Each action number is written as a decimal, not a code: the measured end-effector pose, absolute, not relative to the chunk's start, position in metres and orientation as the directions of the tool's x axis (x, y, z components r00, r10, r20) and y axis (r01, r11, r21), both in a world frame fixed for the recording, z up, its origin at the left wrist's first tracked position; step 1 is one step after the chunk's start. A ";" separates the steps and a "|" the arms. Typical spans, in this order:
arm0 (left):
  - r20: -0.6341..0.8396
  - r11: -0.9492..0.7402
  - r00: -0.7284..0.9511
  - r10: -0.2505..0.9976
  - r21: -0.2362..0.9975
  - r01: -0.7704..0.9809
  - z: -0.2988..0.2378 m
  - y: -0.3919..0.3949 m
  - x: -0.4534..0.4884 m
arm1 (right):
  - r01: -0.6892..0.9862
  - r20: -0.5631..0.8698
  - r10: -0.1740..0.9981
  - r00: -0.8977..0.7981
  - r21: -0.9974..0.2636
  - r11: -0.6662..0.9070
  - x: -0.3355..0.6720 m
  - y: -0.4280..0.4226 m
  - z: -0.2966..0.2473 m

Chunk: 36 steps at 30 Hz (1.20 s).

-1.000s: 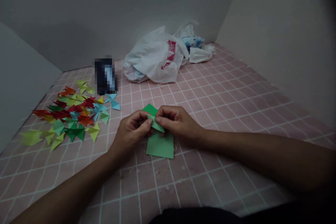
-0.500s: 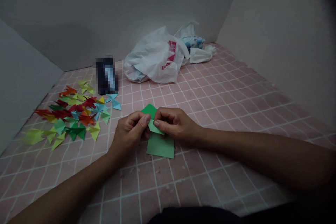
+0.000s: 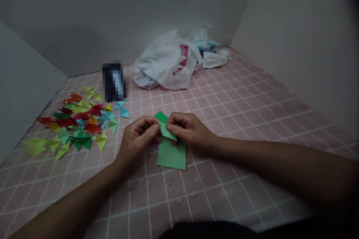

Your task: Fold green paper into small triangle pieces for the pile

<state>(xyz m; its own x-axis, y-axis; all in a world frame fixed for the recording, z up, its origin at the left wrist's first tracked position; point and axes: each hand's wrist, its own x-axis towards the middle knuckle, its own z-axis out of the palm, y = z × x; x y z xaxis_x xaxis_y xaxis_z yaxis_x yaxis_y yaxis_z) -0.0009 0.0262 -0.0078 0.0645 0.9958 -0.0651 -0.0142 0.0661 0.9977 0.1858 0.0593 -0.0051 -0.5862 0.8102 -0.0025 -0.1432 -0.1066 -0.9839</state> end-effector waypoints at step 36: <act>-0.118 0.117 0.019 0.993 0.992 0.056 0.002 0.027 0.007 | -0.048 0.034 0.817 -0.576 -0.999 0.007 0.186 0.062 -0.011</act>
